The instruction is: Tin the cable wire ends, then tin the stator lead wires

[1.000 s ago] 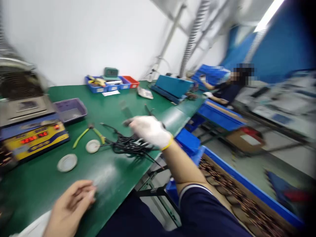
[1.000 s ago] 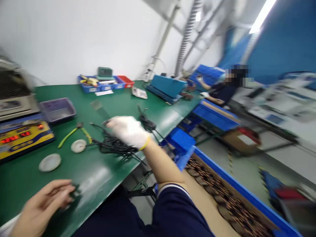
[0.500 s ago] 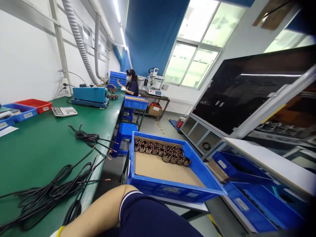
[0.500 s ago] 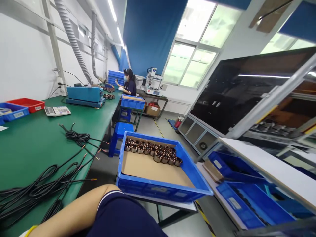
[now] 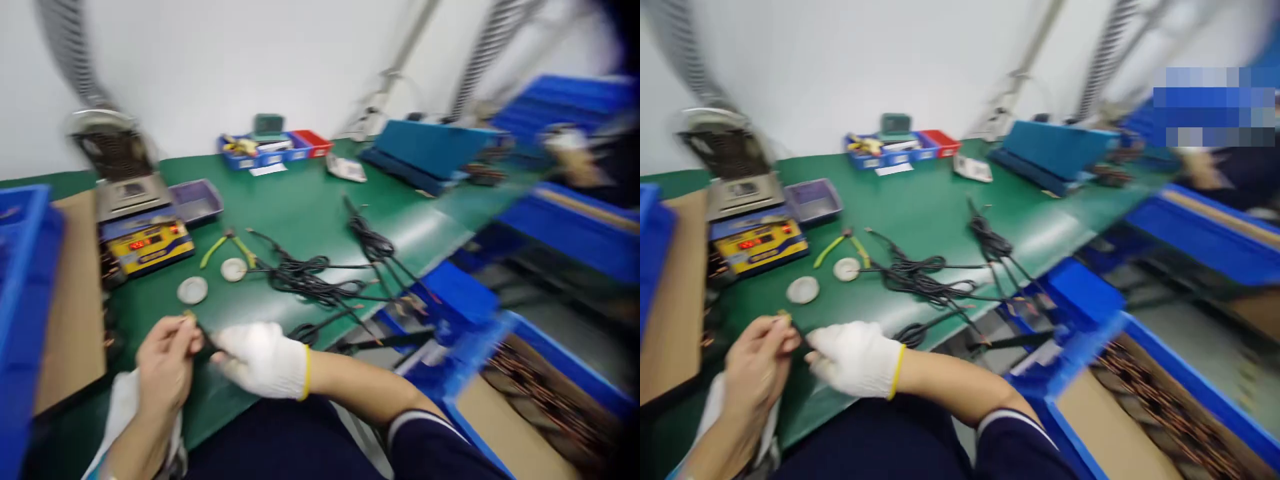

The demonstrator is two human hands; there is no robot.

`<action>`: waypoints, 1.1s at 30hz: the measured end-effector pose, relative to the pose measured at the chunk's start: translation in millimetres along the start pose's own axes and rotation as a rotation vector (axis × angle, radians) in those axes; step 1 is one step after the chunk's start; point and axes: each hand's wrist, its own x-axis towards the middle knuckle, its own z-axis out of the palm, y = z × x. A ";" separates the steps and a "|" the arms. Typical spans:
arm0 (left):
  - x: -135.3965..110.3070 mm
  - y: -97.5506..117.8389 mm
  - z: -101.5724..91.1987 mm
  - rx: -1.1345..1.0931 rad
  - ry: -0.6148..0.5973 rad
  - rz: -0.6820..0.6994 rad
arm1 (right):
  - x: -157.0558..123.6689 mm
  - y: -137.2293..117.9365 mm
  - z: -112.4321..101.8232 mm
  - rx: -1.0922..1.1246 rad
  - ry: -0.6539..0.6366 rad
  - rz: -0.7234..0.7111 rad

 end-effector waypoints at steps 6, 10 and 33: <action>4.3 4.3 -24.7 -0.104 0.078 0.002 | 9.4 -7.2 7.2 0.108 -0.055 0.108; 5.3 0.6 -20.4 -0.129 0.117 0.000 | 12.8 -13.5 7.0 0.152 -0.082 0.175; -20.9 9.6 -17.9 0.301 -0.808 -0.409 | 65.4 26.0 -54.7 -0.138 -0.051 0.231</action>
